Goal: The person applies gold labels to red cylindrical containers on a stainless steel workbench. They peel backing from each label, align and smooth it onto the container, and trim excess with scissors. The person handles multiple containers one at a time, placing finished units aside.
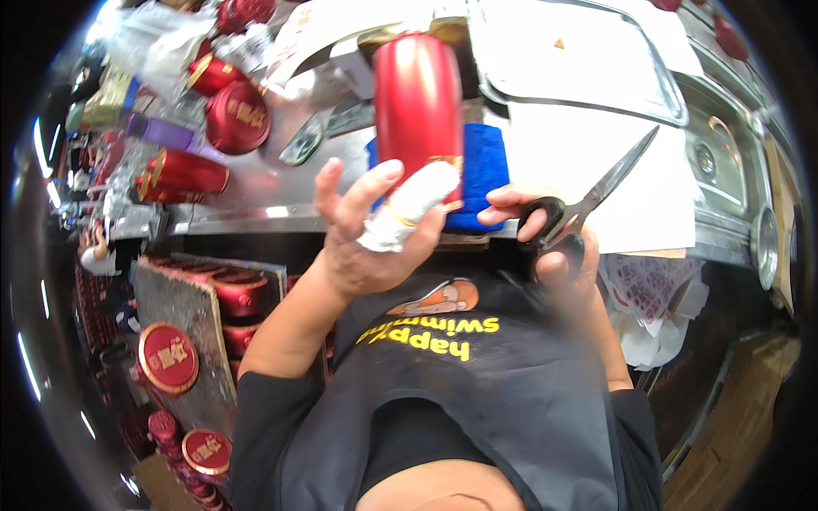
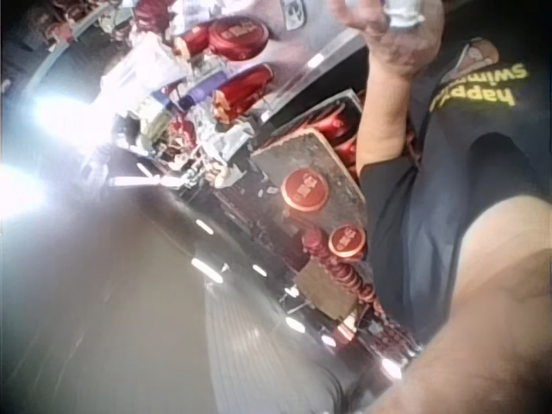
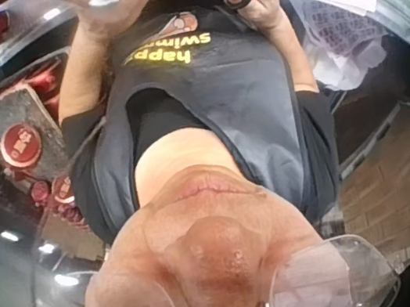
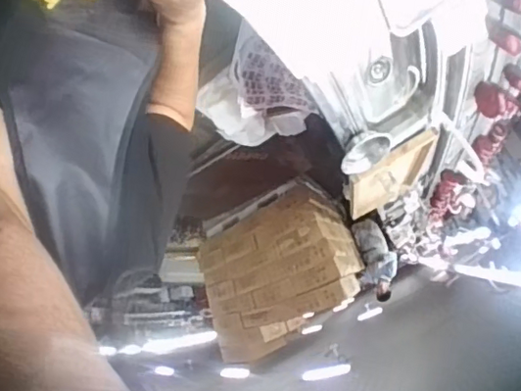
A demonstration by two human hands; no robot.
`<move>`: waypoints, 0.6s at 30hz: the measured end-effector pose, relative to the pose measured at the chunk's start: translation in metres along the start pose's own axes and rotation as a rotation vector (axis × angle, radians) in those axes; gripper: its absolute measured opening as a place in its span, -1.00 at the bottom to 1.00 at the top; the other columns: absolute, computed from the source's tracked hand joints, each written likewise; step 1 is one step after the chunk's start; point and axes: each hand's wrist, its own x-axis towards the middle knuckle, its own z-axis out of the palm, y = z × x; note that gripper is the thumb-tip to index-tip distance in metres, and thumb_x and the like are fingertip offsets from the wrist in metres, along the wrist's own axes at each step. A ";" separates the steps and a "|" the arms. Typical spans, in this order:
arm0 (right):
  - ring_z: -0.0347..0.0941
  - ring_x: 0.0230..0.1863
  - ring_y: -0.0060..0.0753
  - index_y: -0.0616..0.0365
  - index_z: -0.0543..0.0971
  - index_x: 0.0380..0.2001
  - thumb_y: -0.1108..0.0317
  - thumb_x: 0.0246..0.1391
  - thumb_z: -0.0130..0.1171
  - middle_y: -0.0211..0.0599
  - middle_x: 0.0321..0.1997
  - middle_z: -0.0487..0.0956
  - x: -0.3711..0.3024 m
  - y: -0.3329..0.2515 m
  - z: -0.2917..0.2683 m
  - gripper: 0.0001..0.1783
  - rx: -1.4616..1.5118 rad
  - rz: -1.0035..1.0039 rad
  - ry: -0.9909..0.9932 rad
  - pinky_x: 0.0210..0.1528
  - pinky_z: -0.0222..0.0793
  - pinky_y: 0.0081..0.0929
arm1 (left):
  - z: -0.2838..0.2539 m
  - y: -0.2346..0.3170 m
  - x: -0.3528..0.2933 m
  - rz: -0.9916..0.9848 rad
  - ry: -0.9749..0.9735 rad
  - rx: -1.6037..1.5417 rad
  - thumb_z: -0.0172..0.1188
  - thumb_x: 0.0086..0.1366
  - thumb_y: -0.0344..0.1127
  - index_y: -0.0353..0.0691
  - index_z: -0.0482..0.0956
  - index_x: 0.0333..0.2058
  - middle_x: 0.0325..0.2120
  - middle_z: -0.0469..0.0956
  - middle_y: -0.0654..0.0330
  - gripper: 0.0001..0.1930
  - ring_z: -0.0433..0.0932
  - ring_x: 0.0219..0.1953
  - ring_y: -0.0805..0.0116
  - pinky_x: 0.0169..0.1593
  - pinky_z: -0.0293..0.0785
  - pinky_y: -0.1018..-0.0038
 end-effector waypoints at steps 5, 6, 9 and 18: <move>0.56 0.09 -0.06 0.27 0.46 -0.16 0.04 0.25 0.26 0.22 0.15 0.49 -0.016 -0.024 -0.033 -0.54 0.004 -0.032 0.149 0.16 0.43 -0.13 | 0.001 -0.021 0.079 -0.040 -0.313 -0.185 0.27 0.02 -0.38 -0.13 0.57 -0.45 -0.26 0.62 0.04 -0.92 0.34 0.20 0.02 0.34 0.07 -0.11; 0.56 0.06 -0.05 0.26 0.45 -0.17 -0.01 0.25 0.24 0.23 0.12 0.50 -0.018 -0.027 -0.040 -0.52 -0.016 -0.047 0.198 0.15 0.42 -0.11 | 0.013 -0.028 0.099 -0.003 -0.406 -0.153 0.25 0.03 -0.40 -0.16 0.58 -0.48 -0.37 0.62 0.02 -0.95 0.35 0.20 0.00 0.34 0.08 -0.07; 0.57 -0.02 -0.09 0.24 0.46 -0.20 -0.15 0.18 0.28 0.20 0.06 0.53 -0.026 -0.035 -0.062 -0.41 -0.092 -0.049 0.302 0.12 0.43 -0.08 | 0.096 -0.043 0.166 0.254 -0.501 -0.089 0.21 0.22 -0.39 -0.27 0.61 -0.44 -0.49 0.61 0.01 -0.90 0.60 -0.08 0.12 0.10 0.40 0.18; 0.59 -0.20 -0.16 0.21 0.52 -0.26 -0.28 0.10 0.29 0.08 -0.02 0.54 -0.062 -0.061 -0.118 -0.34 -0.253 -0.080 0.604 -0.06 0.47 -0.23 | 0.342 -0.073 0.258 0.497 -0.225 -0.150 0.08 0.17 -0.29 -0.10 0.60 -0.41 -0.40 0.53 0.08 -0.88 0.52 -0.09 0.00 0.09 0.39 0.09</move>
